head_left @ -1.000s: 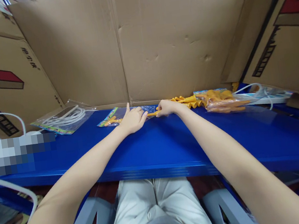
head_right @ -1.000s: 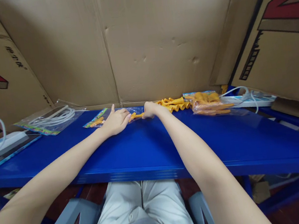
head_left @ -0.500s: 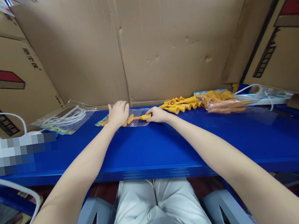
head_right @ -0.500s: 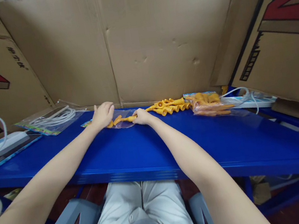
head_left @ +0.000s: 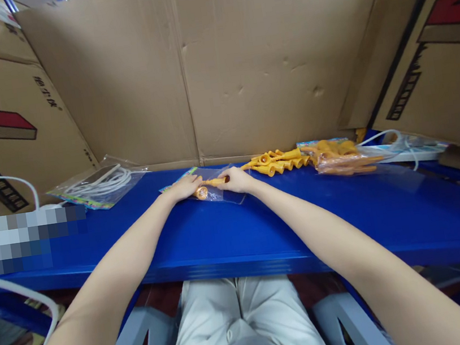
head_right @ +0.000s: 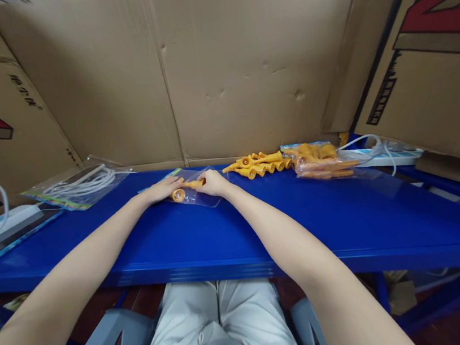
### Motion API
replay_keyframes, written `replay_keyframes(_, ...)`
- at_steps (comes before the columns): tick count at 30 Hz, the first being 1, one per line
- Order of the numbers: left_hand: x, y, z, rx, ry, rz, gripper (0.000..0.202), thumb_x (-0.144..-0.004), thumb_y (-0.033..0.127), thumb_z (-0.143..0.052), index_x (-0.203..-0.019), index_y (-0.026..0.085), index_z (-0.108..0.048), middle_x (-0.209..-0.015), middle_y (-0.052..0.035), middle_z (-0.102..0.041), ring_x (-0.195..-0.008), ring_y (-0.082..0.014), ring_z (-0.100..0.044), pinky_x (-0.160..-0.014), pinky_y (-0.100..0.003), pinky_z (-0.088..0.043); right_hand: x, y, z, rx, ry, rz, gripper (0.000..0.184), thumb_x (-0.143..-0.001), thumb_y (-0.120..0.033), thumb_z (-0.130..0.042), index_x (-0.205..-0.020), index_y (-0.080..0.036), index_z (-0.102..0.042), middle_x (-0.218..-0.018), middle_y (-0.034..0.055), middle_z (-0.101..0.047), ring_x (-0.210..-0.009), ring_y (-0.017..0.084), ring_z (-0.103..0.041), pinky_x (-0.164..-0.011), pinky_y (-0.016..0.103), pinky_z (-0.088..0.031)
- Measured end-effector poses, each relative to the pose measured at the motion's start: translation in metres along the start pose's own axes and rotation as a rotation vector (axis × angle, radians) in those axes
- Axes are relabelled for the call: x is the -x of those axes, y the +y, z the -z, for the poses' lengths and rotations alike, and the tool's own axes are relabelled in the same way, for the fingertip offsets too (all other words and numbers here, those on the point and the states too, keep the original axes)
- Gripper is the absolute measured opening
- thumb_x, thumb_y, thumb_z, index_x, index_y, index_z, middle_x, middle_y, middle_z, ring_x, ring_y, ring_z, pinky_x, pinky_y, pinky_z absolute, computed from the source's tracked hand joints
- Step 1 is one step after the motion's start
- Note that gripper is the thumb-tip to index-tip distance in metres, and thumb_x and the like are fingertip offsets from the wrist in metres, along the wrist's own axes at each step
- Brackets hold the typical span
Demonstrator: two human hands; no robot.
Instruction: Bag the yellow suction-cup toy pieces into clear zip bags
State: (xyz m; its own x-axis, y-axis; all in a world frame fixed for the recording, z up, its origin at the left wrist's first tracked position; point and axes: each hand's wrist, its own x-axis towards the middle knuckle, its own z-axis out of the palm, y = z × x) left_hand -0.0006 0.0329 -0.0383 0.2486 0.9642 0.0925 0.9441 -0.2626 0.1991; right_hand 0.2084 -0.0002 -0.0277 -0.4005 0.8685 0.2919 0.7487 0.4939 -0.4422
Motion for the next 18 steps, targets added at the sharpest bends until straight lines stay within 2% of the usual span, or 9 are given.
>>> replay_keyframes(4, 0.000, 0.005, -0.003, 0.055, 0.011, -0.171, 0.063, -0.094, 0.047, -0.020, -0.142, 0.017, -0.047, -0.152, -0.0098, -0.037, -0.142, -0.0197, -0.034, -0.116, -0.037, -0.027, -0.002, 0.003, -0.004, 0.005, 0.065, -0.032, 0.017, -0.083, -0.018, -0.062, -0.093, -0.014, -0.075, -0.101, 0.0081, -0.075, -0.091, 0.019, -0.068, -0.079, 0.024, -0.048)
replay_keyframes(7, 0.003, 0.008, -0.003, 0.069, 0.032, -0.225, 0.062, -0.095, 0.046, -0.018, -0.144, 0.017, -0.044, -0.153, -0.0075, -0.036, -0.142, -0.0171, -0.034, -0.116, -0.034, -0.027, -0.006, 0.005, -0.010, -0.008, 0.128, -0.082, 0.016, -0.083, -0.018, -0.062, -0.092, -0.015, -0.075, -0.105, 0.0087, -0.074, -0.094, 0.019, -0.068, -0.081, 0.025, -0.048)
replay_keyframes(12, 0.011, 0.013, 0.003, 0.010, 0.058, -0.146, 0.064, -0.095, 0.045, -0.017, -0.145, 0.014, -0.043, -0.151, -0.0075, -0.039, -0.141, -0.0191, -0.036, -0.116, -0.034, -0.026, -0.012, 0.008, -0.017, -0.194, 0.156, -0.168, 0.018, -0.082, -0.026, -0.068, -0.093, -0.014, -0.073, -0.098, 0.0088, -0.075, -0.091, 0.018, -0.069, -0.078, 0.024, -0.051)
replay_keyframes(16, 0.011, 0.009, 0.006, -0.015, 0.052, -0.055, 0.068, -0.095, 0.046, -0.015, -0.146, 0.009, -0.042, -0.152, -0.0107, -0.038, -0.142, -0.0204, -0.035, -0.116, -0.033, -0.026, -0.012, 0.006, -0.016, -0.302, 0.231, -0.244, 0.020, -0.079, -0.016, -0.070, -0.098, -0.012, -0.069, -0.108, 0.0105, -0.072, -0.099, 0.016, -0.066, -0.085, 0.023, -0.050)
replay_keyframes(18, 0.010, 0.007, 0.006, -0.040, 0.041, -0.022, 0.069, -0.095, 0.046, -0.014, -0.145, 0.008, -0.042, -0.152, -0.0120, -0.039, -0.141, -0.0217, -0.035, -0.116, -0.033, -0.027, -0.010, 0.002, -0.014, -0.309, 0.240, -0.261, 0.017, -0.079, -0.016, -0.069, -0.096, -0.010, -0.069, -0.107, 0.0118, -0.072, -0.097, 0.016, -0.066, -0.086, 0.024, -0.050)
